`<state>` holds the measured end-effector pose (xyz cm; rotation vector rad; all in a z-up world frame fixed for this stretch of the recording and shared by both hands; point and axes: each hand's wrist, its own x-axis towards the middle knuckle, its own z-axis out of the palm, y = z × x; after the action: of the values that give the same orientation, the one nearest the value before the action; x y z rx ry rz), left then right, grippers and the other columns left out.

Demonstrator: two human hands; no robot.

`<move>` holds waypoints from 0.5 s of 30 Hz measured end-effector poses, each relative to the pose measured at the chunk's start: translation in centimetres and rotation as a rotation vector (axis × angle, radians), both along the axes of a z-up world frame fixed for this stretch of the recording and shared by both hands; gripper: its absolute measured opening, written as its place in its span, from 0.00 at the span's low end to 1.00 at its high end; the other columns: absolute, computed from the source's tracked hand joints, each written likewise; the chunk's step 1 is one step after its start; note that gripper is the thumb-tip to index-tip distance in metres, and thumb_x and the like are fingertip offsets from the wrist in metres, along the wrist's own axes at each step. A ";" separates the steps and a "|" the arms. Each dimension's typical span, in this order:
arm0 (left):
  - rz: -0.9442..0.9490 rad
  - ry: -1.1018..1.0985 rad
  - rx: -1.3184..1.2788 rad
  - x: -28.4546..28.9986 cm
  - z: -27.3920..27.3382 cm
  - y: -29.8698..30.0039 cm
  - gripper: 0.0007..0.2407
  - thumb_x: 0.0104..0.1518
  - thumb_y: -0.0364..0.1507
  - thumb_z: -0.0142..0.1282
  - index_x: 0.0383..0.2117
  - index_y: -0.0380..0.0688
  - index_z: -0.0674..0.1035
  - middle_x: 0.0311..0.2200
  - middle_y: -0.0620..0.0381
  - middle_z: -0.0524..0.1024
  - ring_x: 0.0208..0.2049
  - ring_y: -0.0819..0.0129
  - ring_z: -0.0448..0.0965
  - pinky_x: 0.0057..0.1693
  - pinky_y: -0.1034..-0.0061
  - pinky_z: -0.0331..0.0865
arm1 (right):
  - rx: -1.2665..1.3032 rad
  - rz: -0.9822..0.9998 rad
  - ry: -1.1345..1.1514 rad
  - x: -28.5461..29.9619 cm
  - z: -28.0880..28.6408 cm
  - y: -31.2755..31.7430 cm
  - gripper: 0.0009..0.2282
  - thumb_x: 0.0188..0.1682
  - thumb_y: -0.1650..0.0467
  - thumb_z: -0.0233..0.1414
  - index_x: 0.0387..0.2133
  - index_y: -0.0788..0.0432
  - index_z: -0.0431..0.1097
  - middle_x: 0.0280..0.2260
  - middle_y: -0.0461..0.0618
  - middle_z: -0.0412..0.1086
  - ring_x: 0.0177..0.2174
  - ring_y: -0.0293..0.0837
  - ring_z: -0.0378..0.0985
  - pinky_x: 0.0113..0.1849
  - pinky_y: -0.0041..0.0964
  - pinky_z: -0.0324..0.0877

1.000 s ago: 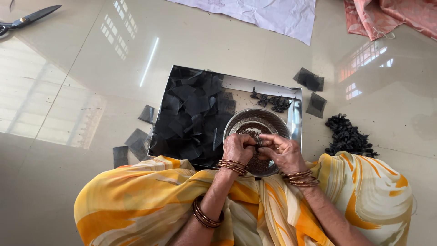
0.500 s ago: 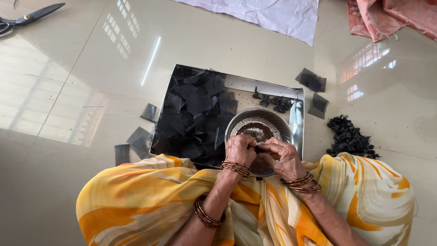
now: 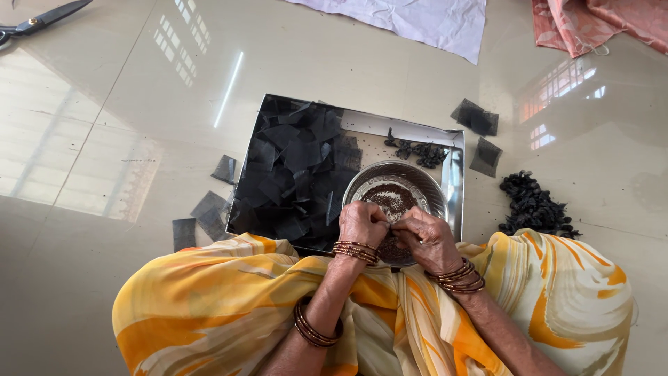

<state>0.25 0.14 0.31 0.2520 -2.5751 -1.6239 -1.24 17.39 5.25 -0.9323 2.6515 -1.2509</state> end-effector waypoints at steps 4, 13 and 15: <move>0.030 0.005 -0.020 0.4 0.6 0.4 0.05 0.39 0.21 0.62 0.21 0.43 0.86 0.23 0.48 0.82 0.28 0.56 0.84 0.41 0.65 0.78 | -0.006 0.018 0.030 -0.1 -0.9 0.2 0.06 0.42 0.78 0.60 0.33 0.63 0.78 0.31 0.47 0.75 0.30 0.39 0.81 0.32 0.31 0.76; -0.029 -0.019 0.011 0.1 0.2 0.2 0.06 0.39 0.22 0.62 0.23 0.43 0.87 0.23 0.49 0.83 0.27 0.59 0.85 0.42 0.67 0.79 | -0.115 -0.090 -0.396 -0.4 -0.2 0.2 0.10 0.47 0.78 0.57 0.41 0.62 0.78 0.34 0.46 0.76 0.29 0.36 0.83 0.31 0.27 0.82; -0.050 -0.030 0.063 0.1 0.5 -0.3 0.06 0.38 0.22 0.63 0.23 0.44 0.87 0.24 0.50 0.84 0.27 0.61 0.85 0.42 0.69 0.80 | -0.126 -0.081 -0.407 -0.8 -0.6 0.7 0.09 0.47 0.78 0.57 0.41 0.62 0.78 0.34 0.46 0.76 0.29 0.37 0.84 0.31 0.27 0.83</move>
<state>0.39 -0.15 0.80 0.2198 -2.5750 -1.7339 -2.04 18.08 4.66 -0.5148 2.3328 -1.4574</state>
